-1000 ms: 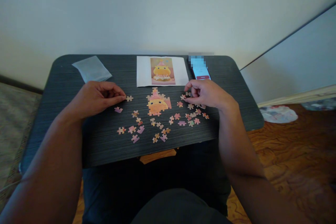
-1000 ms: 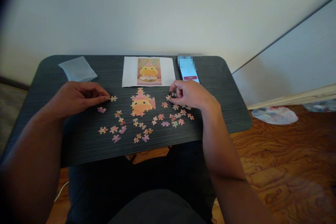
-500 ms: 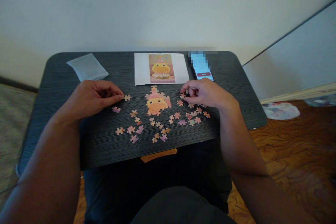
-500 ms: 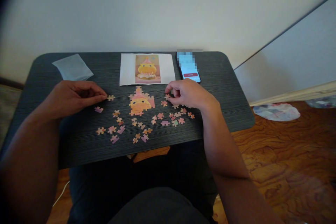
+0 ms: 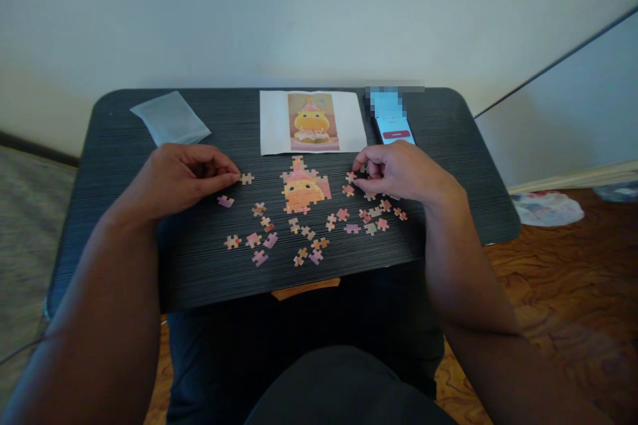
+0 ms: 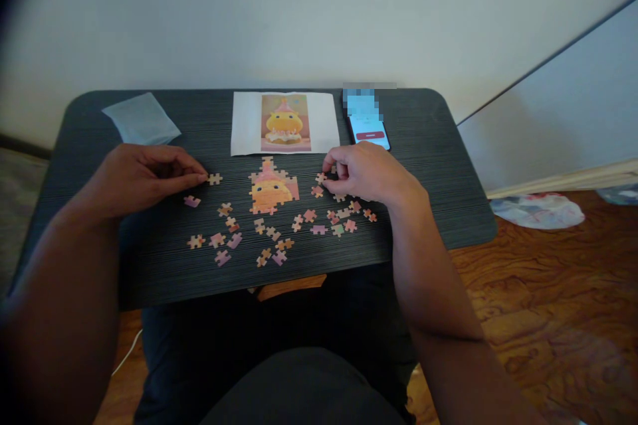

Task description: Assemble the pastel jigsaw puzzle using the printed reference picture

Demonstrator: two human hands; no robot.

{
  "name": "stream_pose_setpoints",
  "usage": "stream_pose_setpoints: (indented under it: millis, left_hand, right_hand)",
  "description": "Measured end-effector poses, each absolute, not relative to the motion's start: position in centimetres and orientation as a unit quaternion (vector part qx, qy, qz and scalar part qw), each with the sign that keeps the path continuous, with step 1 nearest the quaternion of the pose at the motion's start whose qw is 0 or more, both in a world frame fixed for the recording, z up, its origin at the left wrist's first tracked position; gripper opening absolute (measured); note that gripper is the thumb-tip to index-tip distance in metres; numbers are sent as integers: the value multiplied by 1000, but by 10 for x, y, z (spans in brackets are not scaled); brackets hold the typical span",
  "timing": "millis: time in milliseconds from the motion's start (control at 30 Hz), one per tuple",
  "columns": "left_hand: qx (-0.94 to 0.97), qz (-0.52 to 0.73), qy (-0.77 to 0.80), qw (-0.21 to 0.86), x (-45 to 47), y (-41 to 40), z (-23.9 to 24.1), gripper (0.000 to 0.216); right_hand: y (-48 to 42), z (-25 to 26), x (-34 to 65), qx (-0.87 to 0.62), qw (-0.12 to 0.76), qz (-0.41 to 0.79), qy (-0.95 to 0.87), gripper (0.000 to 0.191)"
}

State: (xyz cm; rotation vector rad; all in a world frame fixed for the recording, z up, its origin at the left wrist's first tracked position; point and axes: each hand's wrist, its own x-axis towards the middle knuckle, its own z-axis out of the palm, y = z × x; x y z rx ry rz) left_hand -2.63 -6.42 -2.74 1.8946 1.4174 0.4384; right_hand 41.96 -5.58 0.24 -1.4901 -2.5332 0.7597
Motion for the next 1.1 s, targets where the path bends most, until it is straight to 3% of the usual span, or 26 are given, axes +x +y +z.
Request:
stream_pose_setpoints:
  millis: [400, 600, 1100]
  left_hand:
    - [727, 187, 547, 371, -21, -65, -24, 29]
    - [724, 189, 546, 376, -23, -65, -27, 31]
    - [735, 159, 560, 348, -22, -66, -23, 36]
  right_hand:
    - [-54, -1, 418, -483, 45, 247, -839, 16]
    - [-55, -3, 419, -472, 72, 283, -832, 29]
    - [-56, 0, 414, -459, 56, 297, -836, 26]
